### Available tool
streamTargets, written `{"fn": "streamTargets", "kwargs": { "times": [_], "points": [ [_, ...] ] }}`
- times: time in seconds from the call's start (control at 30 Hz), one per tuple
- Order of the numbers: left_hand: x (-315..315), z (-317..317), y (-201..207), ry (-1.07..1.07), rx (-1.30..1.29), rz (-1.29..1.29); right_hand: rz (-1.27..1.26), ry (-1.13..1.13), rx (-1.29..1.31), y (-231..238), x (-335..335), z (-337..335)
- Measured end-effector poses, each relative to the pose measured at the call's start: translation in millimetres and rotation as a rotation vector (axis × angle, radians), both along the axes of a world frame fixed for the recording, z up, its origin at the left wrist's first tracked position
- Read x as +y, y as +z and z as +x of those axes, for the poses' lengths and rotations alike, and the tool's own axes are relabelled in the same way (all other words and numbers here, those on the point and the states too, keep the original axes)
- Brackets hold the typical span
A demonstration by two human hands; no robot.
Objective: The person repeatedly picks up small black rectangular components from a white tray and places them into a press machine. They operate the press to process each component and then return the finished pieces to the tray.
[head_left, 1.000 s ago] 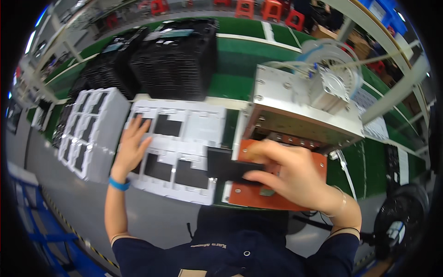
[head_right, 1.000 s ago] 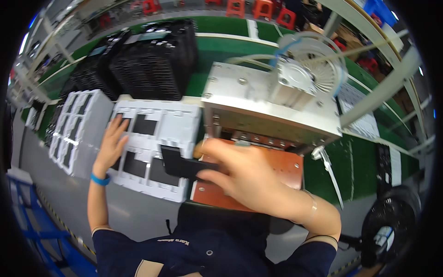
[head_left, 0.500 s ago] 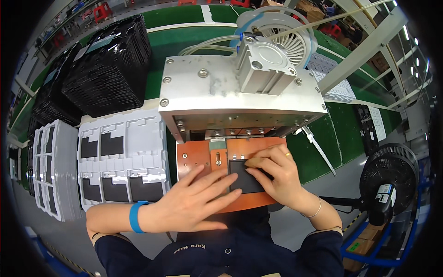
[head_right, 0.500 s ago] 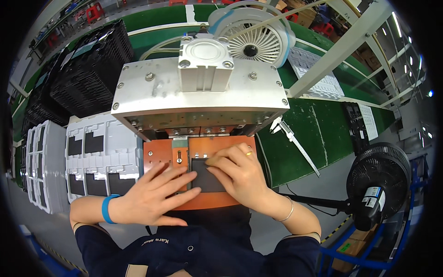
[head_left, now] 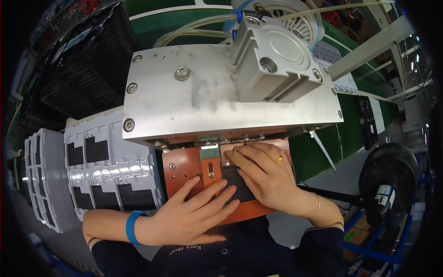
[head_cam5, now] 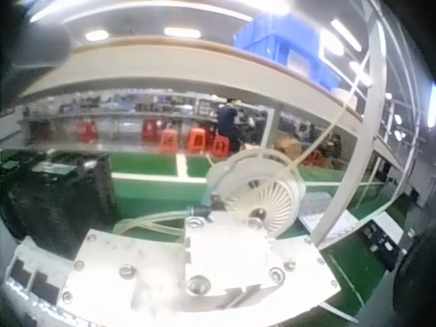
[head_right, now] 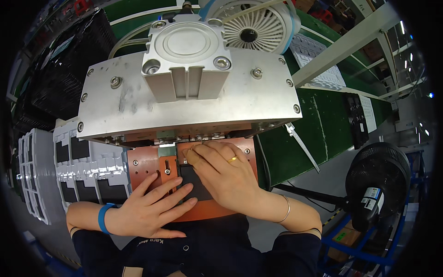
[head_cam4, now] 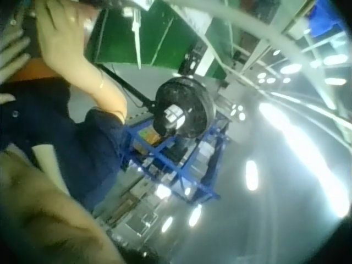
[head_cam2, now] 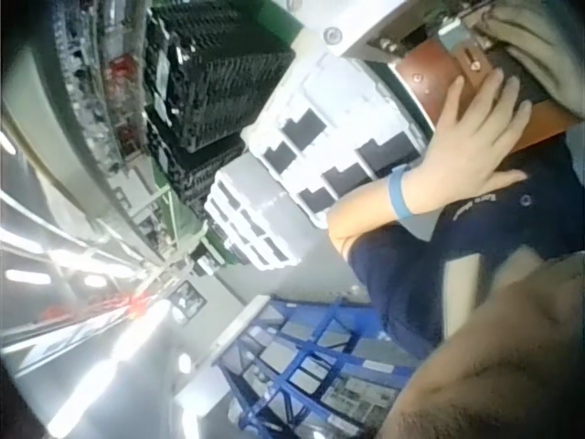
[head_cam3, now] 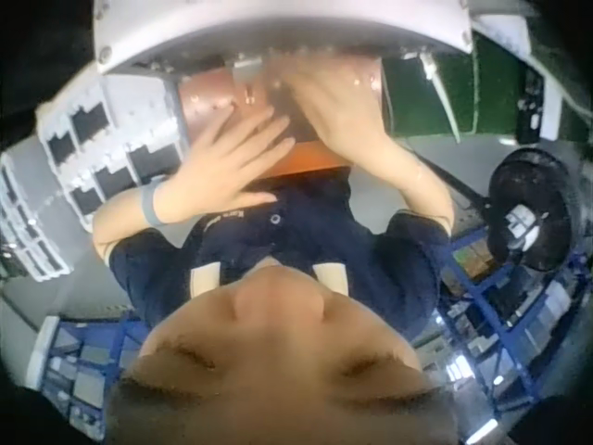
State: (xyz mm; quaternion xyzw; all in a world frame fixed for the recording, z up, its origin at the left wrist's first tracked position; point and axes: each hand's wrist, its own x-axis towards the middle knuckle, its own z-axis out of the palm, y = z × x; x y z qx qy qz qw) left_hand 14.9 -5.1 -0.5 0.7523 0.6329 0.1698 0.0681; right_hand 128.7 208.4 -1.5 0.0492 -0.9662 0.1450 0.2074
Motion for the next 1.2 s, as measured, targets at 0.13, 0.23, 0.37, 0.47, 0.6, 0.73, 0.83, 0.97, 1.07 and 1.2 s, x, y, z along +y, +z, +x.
{"fn": "streamTargets", "kwargs": {
  "times": [0.13, 0.23, 0.37, 0.47, 0.6, 0.73, 0.83, 0.97, 1.07, 1.2],
  "points": [
    [0, 0, -2, 0.003, 0.018, -0.005, -0.01, 0.056, -0.044, 0, 1, 4],
    [3, -1, -2, 0.004, 0.032, -0.007, -0.016, 0.038, -0.053, -1, 2, 2],
    [2, -1, 1, 0.013, 0.02, -0.029, -0.099, -0.043, -0.009, 4, 0, 7],
    [1, -3, 1, 0.008, -0.057, -0.038, -0.222, -0.065, -0.037, 12, 3, 32],
    [4, -7, 2, 0.01, -0.153, -0.051, -0.2, -0.007, -0.137, 12, 5, 44],
    [16, -20, 6, 0.035, -0.113, -0.041, -0.193, 0.008, -0.101, 8, 14, 29],
    [22, -26, 4, 0.068, -0.094, -0.017, -0.216, 0.031, -0.074, 8, 21, 17],
    [23, -27, 1, 0.08, -0.106, -0.012, -0.224, 0.034, -0.083, 7, 22, 14],
    [22, -26, 2, 0.087, -0.109, -0.032, -0.247, 0.035, -0.098, 7, 23, 12],
    [22, -26, 1, 0.091, -0.123, -0.036, -0.249, 0.038, -0.104, 8, 24, 12]
  ]
}}
